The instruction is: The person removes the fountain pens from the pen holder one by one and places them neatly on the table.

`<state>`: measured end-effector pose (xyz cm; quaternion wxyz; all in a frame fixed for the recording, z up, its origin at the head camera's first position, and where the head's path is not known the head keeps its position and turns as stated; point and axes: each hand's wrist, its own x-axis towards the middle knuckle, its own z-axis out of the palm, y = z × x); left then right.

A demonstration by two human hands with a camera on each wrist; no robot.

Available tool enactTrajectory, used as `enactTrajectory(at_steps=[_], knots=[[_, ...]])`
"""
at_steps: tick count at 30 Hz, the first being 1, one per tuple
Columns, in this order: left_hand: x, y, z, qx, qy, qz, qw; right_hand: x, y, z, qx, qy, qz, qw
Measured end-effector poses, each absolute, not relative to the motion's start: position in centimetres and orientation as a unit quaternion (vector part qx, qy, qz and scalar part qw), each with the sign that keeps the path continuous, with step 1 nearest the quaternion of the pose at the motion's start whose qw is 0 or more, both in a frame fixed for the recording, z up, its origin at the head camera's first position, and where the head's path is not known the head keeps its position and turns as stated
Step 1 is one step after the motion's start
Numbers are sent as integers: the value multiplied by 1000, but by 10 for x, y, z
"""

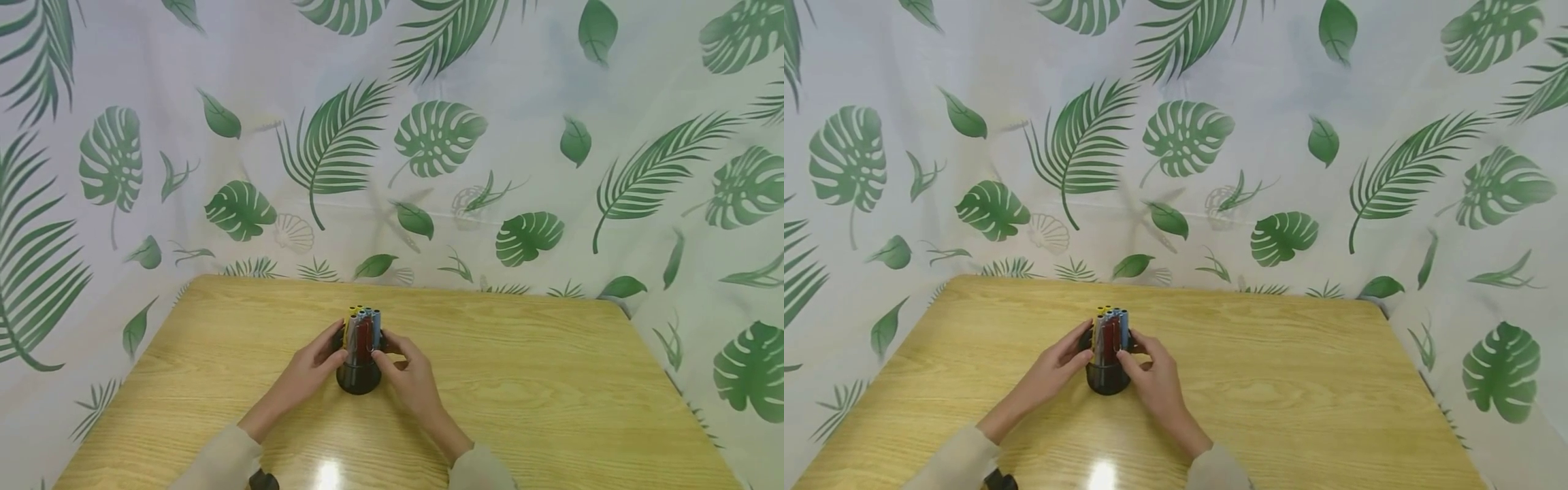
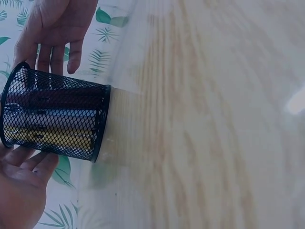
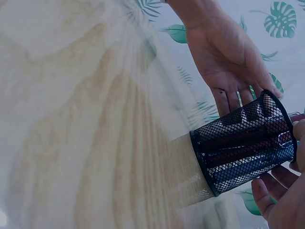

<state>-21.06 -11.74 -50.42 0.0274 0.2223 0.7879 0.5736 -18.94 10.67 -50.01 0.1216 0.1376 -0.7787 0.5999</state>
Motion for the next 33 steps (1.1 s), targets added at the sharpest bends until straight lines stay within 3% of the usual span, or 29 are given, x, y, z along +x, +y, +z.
enactTrajectory(at_steps=[18, 33], knots=[[-188, -137, -503, 199, 793, 575, 36, -176, 89, -504, 151, -773, 605, 115], [-185, -143, -503, 197, 790, 579, 46, -180, 93, -488, 149, -780, 604, 66]])
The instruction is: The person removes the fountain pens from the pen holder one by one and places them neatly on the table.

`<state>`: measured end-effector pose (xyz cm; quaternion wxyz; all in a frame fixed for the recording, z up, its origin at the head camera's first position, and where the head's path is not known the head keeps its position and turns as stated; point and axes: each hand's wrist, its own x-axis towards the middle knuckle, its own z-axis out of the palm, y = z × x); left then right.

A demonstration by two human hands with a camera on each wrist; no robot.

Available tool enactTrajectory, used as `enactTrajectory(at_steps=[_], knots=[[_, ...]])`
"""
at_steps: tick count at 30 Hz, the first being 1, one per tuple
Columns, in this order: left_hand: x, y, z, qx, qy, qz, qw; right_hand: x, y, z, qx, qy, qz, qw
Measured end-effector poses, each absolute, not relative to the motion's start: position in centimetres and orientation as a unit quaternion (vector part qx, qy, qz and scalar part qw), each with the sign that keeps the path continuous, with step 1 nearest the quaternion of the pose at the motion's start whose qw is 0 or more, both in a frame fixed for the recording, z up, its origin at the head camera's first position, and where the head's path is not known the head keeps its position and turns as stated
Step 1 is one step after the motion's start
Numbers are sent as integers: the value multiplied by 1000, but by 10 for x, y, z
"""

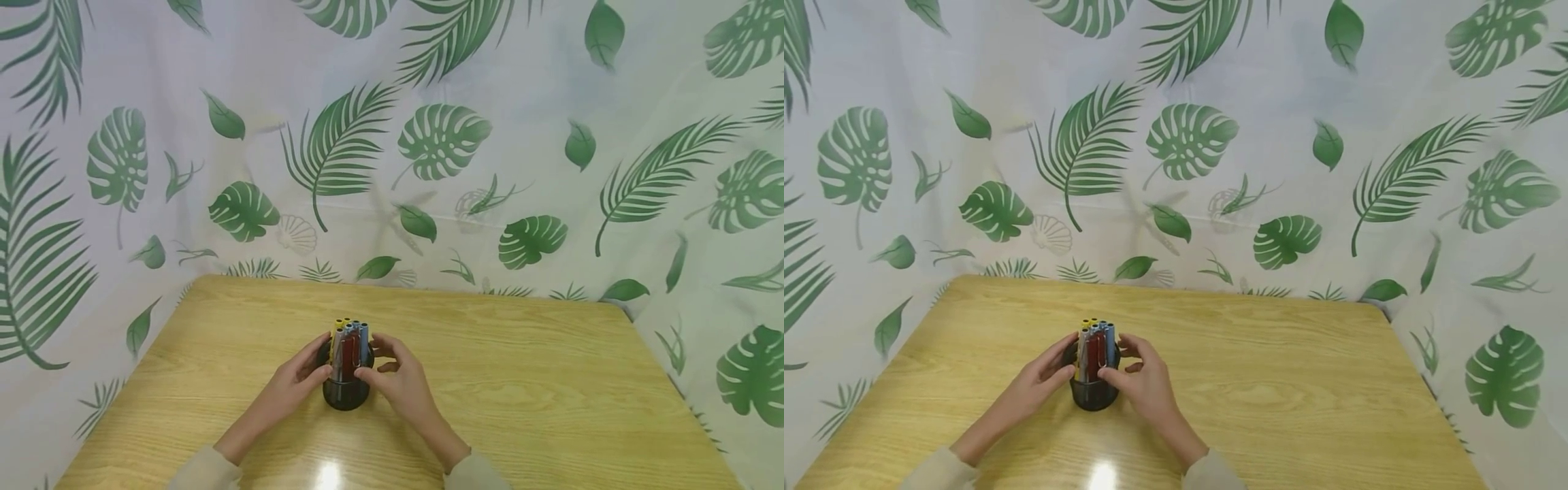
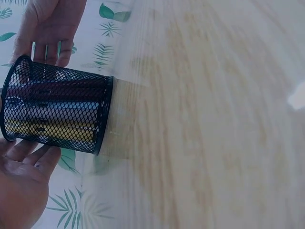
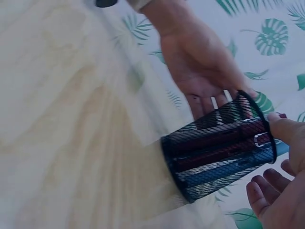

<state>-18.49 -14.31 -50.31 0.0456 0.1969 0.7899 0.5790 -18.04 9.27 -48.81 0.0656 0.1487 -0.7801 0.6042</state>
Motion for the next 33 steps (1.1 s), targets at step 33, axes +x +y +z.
enactTrajectory(at_steps=[33], knots=[[-186, -144, -501, 210, 775, 594, 57, -212, 86, -480, 167, -791, 586, 59]])
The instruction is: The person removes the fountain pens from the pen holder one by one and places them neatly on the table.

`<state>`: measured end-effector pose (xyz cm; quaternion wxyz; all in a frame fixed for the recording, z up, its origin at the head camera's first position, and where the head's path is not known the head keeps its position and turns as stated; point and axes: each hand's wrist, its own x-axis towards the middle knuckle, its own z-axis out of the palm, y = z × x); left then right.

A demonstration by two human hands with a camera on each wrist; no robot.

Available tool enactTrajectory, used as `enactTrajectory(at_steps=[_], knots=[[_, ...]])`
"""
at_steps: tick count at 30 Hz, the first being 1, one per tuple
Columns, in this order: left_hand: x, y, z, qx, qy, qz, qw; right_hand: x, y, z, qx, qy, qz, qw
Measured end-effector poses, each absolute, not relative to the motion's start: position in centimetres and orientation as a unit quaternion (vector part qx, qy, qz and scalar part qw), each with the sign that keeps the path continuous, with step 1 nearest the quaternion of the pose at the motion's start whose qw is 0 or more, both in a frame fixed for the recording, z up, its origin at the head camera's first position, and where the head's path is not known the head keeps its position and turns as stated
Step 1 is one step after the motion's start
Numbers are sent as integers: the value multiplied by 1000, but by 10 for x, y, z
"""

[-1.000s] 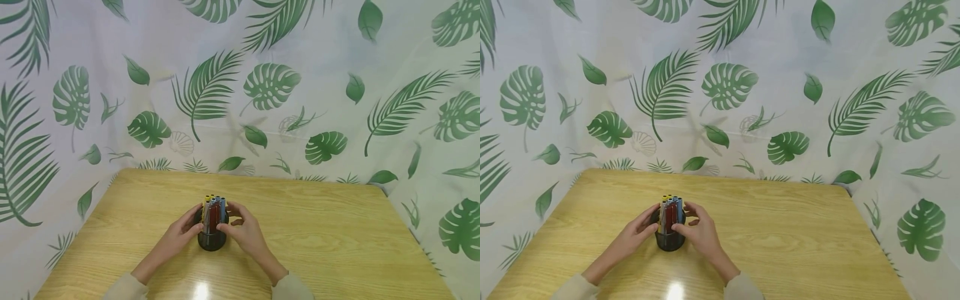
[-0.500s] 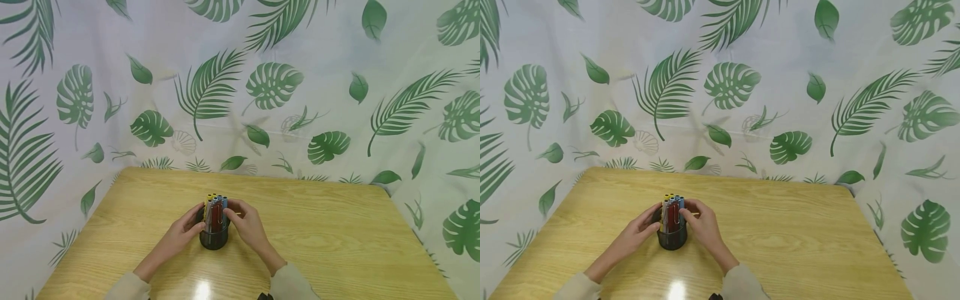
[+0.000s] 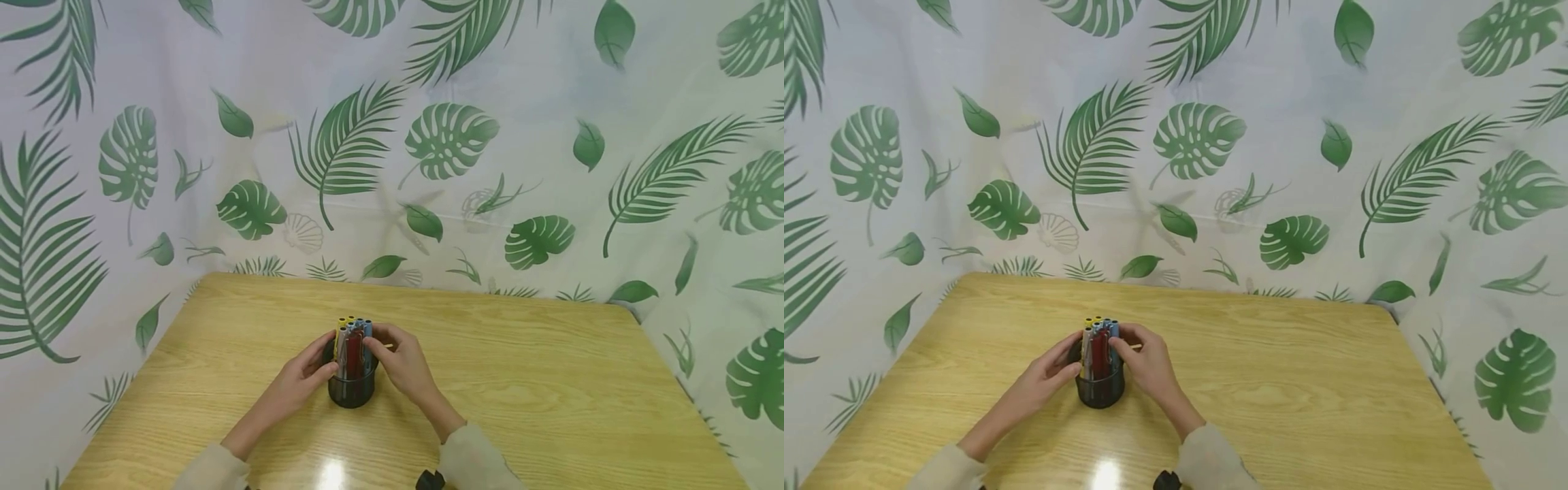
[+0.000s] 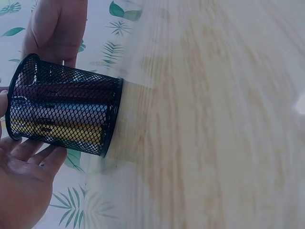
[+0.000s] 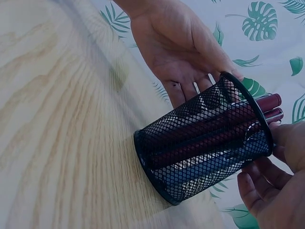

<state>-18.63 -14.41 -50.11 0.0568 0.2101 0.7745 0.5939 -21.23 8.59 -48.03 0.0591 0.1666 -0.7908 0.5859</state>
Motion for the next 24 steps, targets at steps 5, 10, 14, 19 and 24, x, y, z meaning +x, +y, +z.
enactTrajectory(at_steps=[5, 10, 14, 19, 24], knots=[[-187, -144, -501, 209, 774, 595, 54, -214, 83, -481, 163, -785, 595, 65], [-186, -144, -500, 212, 771, 598, 59, -214, 81, -480, 149, -772, 614, 73], [-187, -144, -499, 215, 767, 601, 63, -212, 80, -478, 130, -767, 624, 74], [-186, -143, -498, 218, 761, 608, 69, -208, 80, -473, 113, -765, 629, 82], [-186, -144, -497, 218, 758, 610, 74, -204, 80, -464, 110, -755, 639, 92]])
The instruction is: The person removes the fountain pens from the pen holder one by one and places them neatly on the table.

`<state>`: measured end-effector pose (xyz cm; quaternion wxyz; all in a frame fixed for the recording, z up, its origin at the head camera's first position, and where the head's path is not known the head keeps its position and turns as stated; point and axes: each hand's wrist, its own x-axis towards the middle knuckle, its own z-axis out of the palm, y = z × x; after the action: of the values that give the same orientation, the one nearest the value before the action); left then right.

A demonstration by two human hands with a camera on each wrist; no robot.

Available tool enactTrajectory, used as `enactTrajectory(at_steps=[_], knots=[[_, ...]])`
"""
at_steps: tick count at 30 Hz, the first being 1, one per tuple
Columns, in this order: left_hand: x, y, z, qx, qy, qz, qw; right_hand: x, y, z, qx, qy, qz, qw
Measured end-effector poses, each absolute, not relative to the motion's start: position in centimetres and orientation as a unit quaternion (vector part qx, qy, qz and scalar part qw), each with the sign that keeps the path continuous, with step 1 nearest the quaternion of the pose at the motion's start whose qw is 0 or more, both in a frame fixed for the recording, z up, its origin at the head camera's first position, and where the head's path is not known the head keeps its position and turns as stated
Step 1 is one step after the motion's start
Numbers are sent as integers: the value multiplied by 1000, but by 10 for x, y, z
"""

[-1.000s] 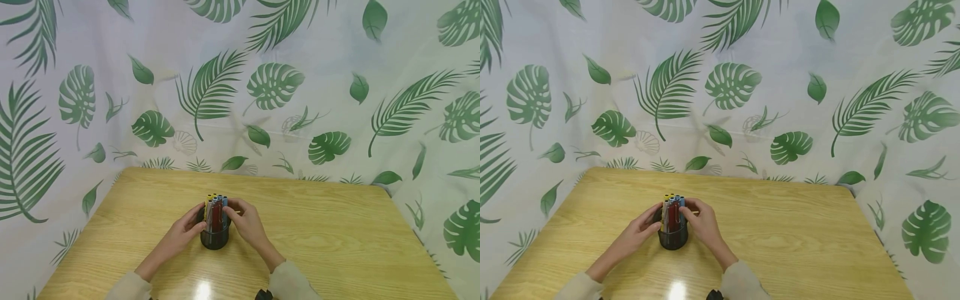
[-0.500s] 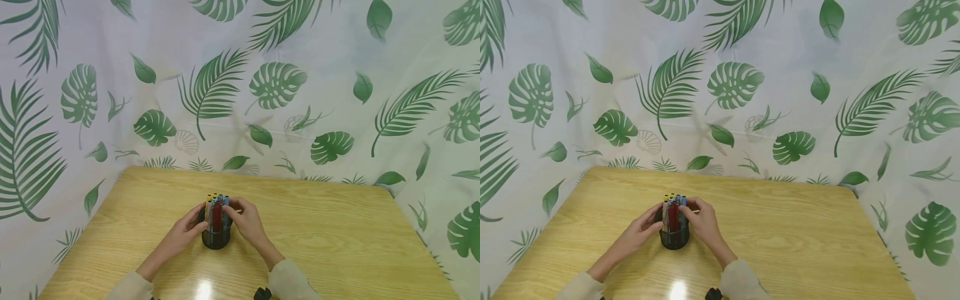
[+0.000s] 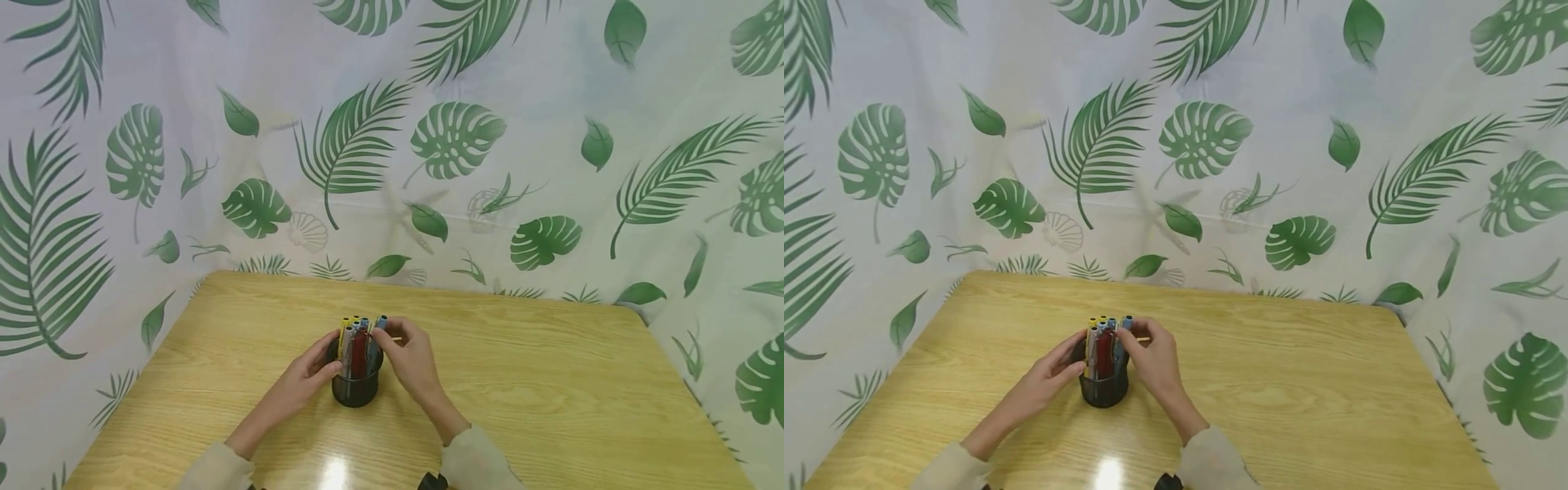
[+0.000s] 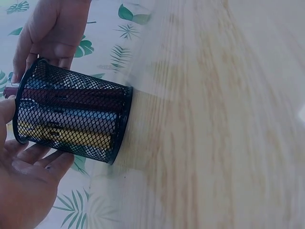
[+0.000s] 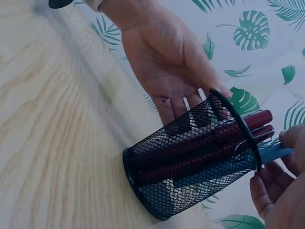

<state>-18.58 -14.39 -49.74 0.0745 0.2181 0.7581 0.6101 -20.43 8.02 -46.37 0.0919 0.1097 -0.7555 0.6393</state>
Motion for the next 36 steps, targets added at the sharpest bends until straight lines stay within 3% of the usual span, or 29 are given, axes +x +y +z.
enactTrajectory(at_steps=[14, 36], knots=[[-184, -142, -497, 219, 751, 618, 71, -206, 97, -455, 100, -718, 679, 117], [-185, -142, -497, 212, 748, 624, 79, -208, 133, -453, 88, -631, 764, 103]])
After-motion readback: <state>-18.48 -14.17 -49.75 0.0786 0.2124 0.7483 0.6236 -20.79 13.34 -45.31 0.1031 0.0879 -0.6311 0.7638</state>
